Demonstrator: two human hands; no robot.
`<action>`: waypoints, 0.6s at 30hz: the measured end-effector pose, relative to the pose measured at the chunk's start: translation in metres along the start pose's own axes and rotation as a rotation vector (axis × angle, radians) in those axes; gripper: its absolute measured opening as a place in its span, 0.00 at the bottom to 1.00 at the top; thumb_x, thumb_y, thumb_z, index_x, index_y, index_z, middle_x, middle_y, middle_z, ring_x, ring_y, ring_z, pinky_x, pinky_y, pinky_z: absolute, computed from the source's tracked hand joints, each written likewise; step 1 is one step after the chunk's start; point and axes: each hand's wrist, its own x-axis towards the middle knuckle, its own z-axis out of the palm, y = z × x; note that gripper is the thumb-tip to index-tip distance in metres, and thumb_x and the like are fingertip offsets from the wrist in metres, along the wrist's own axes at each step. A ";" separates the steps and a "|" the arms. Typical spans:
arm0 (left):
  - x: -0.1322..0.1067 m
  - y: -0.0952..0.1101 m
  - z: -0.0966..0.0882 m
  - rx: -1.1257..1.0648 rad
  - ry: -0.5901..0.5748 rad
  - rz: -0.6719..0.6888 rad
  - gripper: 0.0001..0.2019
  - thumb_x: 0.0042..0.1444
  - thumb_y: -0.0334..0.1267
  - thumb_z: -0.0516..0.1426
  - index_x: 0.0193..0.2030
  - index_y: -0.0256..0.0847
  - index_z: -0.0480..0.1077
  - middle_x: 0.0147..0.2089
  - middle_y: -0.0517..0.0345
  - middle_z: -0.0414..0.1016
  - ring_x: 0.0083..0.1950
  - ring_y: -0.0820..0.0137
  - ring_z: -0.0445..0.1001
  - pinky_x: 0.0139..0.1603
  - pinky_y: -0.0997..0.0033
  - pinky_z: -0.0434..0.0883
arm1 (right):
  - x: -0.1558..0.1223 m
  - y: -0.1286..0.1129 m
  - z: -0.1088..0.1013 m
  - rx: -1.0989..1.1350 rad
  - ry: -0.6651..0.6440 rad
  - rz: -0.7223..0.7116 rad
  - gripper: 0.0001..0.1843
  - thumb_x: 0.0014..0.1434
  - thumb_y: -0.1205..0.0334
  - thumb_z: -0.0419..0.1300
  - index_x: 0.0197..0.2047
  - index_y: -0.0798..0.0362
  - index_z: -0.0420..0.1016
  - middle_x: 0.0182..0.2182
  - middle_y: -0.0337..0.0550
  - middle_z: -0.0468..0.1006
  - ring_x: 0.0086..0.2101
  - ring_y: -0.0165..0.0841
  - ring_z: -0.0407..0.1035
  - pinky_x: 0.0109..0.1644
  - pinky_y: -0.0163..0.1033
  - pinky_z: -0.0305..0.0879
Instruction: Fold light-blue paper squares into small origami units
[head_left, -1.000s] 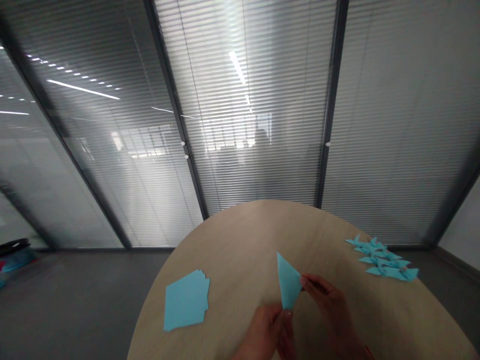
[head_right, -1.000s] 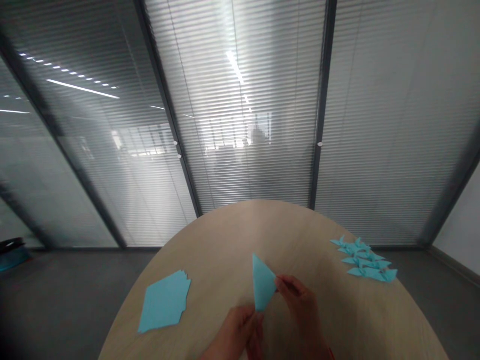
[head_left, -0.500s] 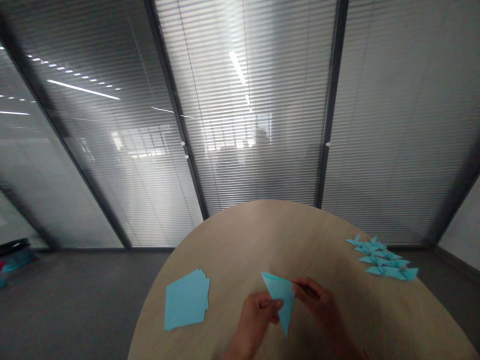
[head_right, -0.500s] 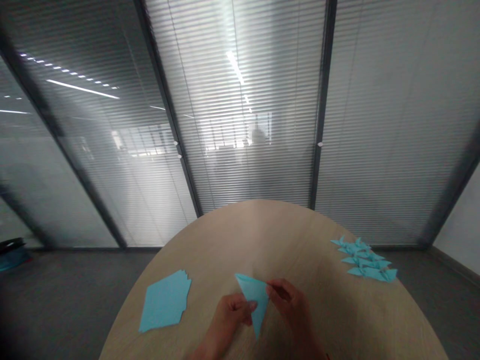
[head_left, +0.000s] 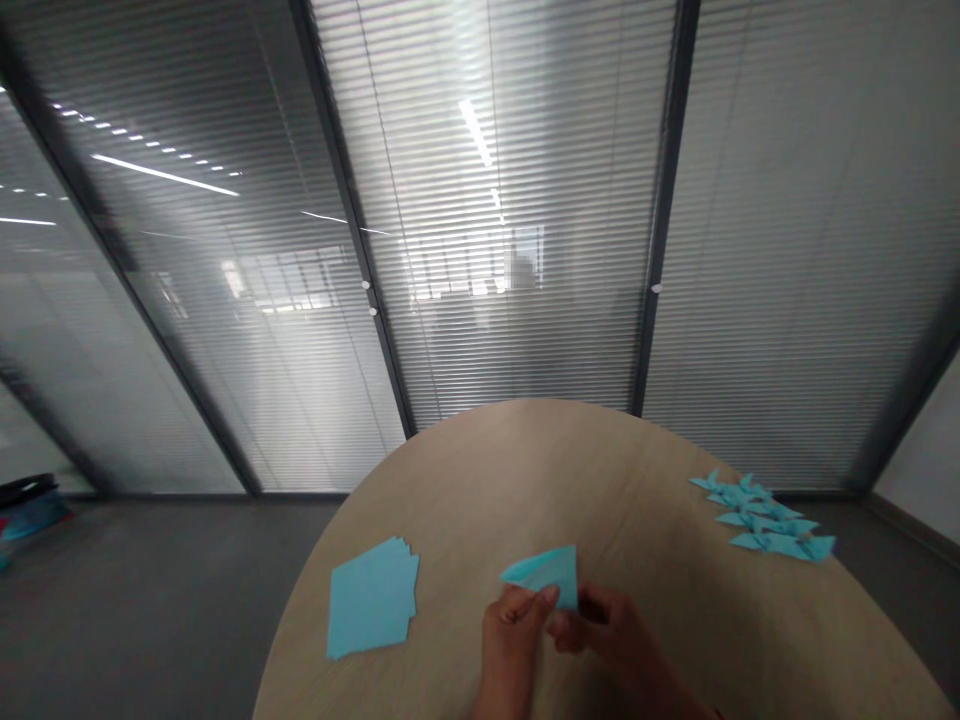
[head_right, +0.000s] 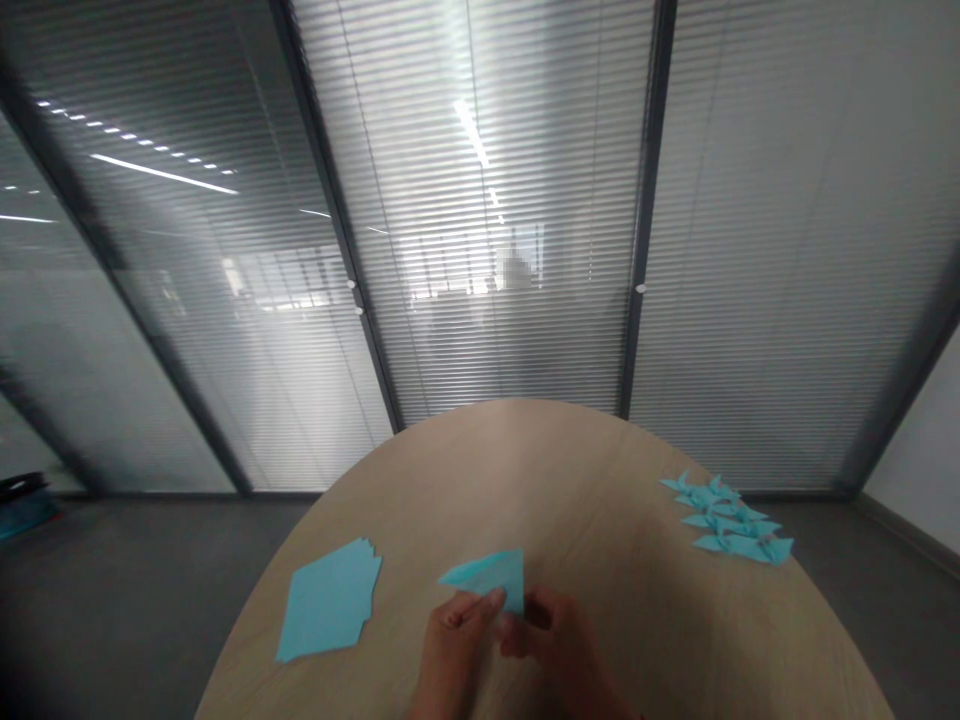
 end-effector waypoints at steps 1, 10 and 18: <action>0.000 -0.001 0.001 -0.016 -0.026 -0.014 0.22 0.44 0.54 0.62 0.13 0.38 0.67 0.17 0.60 0.65 0.23 0.71 0.64 0.28 0.72 0.63 | -0.001 -0.001 0.001 0.004 -0.015 0.016 0.22 0.45 0.42 0.67 0.27 0.55 0.77 0.21 0.42 0.79 0.24 0.35 0.73 0.31 0.38 0.67; 0.009 0.014 -0.011 -0.161 -0.004 -0.024 0.22 0.44 0.54 0.63 0.18 0.36 0.68 0.19 0.61 0.66 0.22 0.74 0.62 0.26 0.73 0.62 | -0.002 0.002 0.003 0.026 -0.032 0.137 0.28 0.40 0.37 0.67 0.28 0.57 0.76 0.24 0.49 0.82 0.24 0.39 0.76 0.30 0.40 0.71; 0.015 0.034 -0.025 -0.259 0.149 0.007 0.19 0.42 0.51 0.65 0.18 0.36 0.70 0.18 0.62 0.67 0.22 0.73 0.64 0.26 0.75 0.62 | -0.003 0.003 0.004 -0.020 -0.095 0.147 0.26 0.44 0.39 0.65 0.27 0.57 0.76 0.24 0.49 0.82 0.24 0.37 0.76 0.29 0.37 0.69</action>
